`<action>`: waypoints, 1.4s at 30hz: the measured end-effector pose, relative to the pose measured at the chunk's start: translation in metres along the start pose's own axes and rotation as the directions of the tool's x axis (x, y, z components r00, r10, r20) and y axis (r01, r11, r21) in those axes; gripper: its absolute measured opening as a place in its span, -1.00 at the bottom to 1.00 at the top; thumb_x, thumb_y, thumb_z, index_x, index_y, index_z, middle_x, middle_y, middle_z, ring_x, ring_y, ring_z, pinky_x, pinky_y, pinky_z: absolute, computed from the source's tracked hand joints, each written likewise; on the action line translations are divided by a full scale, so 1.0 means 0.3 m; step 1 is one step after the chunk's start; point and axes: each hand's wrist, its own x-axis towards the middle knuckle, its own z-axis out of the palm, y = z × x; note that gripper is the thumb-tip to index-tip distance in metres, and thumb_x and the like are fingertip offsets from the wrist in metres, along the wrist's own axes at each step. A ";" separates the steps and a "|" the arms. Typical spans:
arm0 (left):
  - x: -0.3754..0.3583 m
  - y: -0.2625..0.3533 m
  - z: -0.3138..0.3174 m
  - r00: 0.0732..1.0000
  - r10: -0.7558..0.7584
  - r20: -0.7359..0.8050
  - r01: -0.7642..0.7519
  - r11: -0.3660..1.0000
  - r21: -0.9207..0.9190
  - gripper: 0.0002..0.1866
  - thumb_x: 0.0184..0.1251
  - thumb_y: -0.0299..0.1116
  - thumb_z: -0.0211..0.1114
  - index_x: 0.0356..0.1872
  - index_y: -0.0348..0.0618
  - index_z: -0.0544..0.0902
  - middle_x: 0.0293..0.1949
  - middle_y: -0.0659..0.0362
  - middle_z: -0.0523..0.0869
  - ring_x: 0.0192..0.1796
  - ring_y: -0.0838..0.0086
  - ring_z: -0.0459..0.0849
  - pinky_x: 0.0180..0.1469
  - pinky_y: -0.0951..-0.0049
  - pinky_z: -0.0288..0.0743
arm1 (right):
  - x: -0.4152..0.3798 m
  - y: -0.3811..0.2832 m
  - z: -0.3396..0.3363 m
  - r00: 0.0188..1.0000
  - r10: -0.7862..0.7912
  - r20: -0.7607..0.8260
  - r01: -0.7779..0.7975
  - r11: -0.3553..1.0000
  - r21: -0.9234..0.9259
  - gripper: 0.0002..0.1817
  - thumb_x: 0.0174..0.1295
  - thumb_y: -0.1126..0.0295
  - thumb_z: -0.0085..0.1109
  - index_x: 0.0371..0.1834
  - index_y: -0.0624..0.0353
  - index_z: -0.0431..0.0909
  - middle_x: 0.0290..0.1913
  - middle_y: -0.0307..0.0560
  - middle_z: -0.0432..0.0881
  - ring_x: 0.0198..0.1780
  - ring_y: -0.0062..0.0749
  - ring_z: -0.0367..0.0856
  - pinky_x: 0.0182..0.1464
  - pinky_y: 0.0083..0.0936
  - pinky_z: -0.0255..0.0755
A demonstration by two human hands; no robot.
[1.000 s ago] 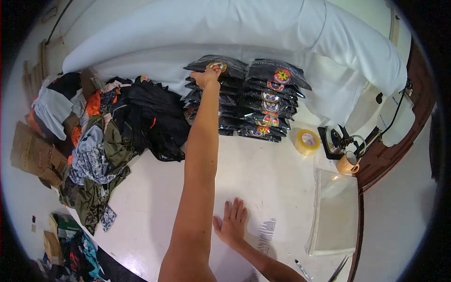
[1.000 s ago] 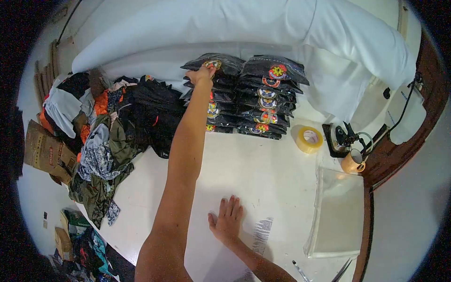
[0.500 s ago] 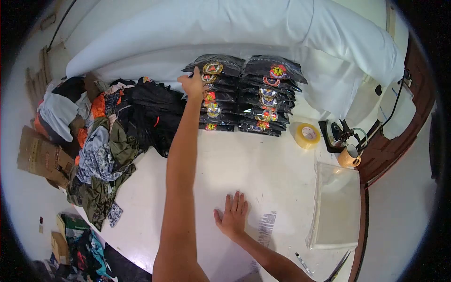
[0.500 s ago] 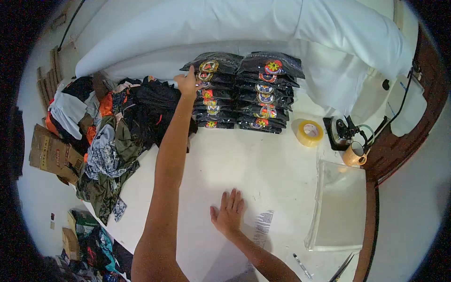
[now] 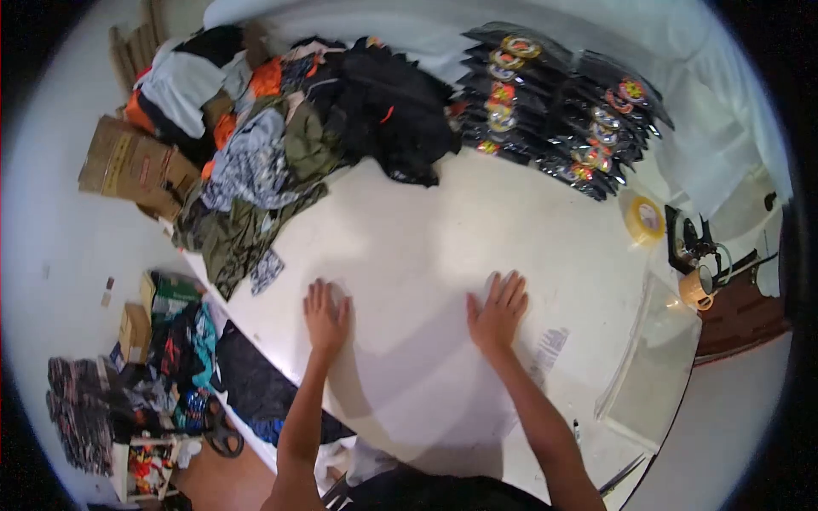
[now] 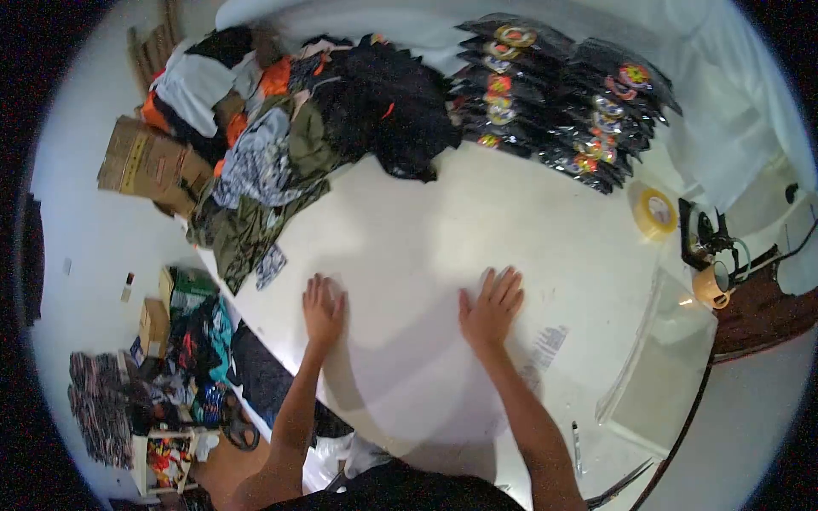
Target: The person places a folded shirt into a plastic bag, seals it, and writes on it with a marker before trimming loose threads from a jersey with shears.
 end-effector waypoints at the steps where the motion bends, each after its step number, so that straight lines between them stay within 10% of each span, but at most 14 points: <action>1: -0.004 0.026 -0.001 1.000 0.004 -0.003 -0.004 1.000 0.026 -0.45 0.30 -0.07 0.14 0.21 -0.20 0.40 0.32 -0.14 0.29 0.39 -0.03 0.17 0.39 -0.03 -0.03 | -0.004 -0.004 0.006 1.000 0.000 -0.021 -0.001 1.000 -0.024 -0.29 0.35 0.03 -0.15 0.40 0.35 0.06 0.44 0.42 -0.13 0.48 0.28 -0.27 0.40 0.17 -0.30; 8: 0.001 0.051 -0.002 1.000 -0.004 -0.017 0.005 0.999 0.041 -0.44 0.34 -0.03 0.03 0.25 -0.18 0.37 0.34 -0.15 0.25 0.41 -0.06 0.11 0.38 -0.10 -0.08 | 0.205 -0.072 0.122 0.960 -0.238 -0.145 0.242 0.970 0.011 -0.54 0.25 0.31 0.01 0.24 0.12 0.34 0.33 0.17 0.22 0.38 0.16 0.07 0.34 0.14 -0.10; 16: 0.012 0.053 -0.013 1.000 0.016 0.027 -0.018 0.997 0.076 -0.43 0.35 -0.05 0.01 0.27 -0.20 0.33 0.33 -0.18 0.21 0.40 -0.06 0.09 0.36 -0.10 -0.07 | 0.868 -0.209 0.325 0.926 -0.132 -0.353 0.245 0.923 0.298 -0.82 0.13 0.37 0.12 -0.31 0.21 0.66 0.26 0.06 0.40 0.08 0.00 0.51 0.14 -0.30 0.40; 26: 0.017 0.055 -0.016 0.999 -0.003 0.033 0.000 0.996 0.092 -0.43 0.34 -0.05 -0.01 0.25 -0.24 0.37 0.32 -0.22 0.24 0.40 -0.10 0.10 0.35 -0.12 -0.07 | 1.162 -0.286 0.327 0.945 -0.186 -0.268 0.244 0.948 0.205 -0.69 0.09 0.48 0.09 -0.08 0.35 0.53 0.23 0.13 0.41 0.12 0.03 0.49 0.18 -0.24 0.37; 33: 0.013 0.059 -0.007 1.000 0.017 0.007 -0.017 0.997 0.070 -0.44 0.34 -0.06 0.00 0.24 -0.24 0.36 0.32 -0.21 0.24 0.40 -0.08 0.11 0.35 -0.11 -0.06 | 1.205 -0.348 0.062 0.816 -0.175 -0.551 0.452 0.787 0.420 -0.84 0.01 0.48 0.32 -0.32 0.28 0.65 -0.40 -0.01 0.69 -0.35 -0.33 0.69 -0.24 -0.48 0.52; 42: 0.004 0.057 0.000 1.000 0.013 -0.016 -0.012 0.998 0.068 -0.43 0.34 -0.05 -0.01 0.26 -0.21 0.34 0.32 -0.17 0.23 0.40 -0.05 0.09 0.35 -0.11 -0.05 | 1.262 -0.605 -0.528 0.610 -0.208 -0.765 0.579 0.776 0.250 -0.77 0.15 0.34 0.25 -0.29 0.32 0.62 -0.39 -0.02 0.69 -0.36 -0.41 0.65 -0.23 -0.48 0.47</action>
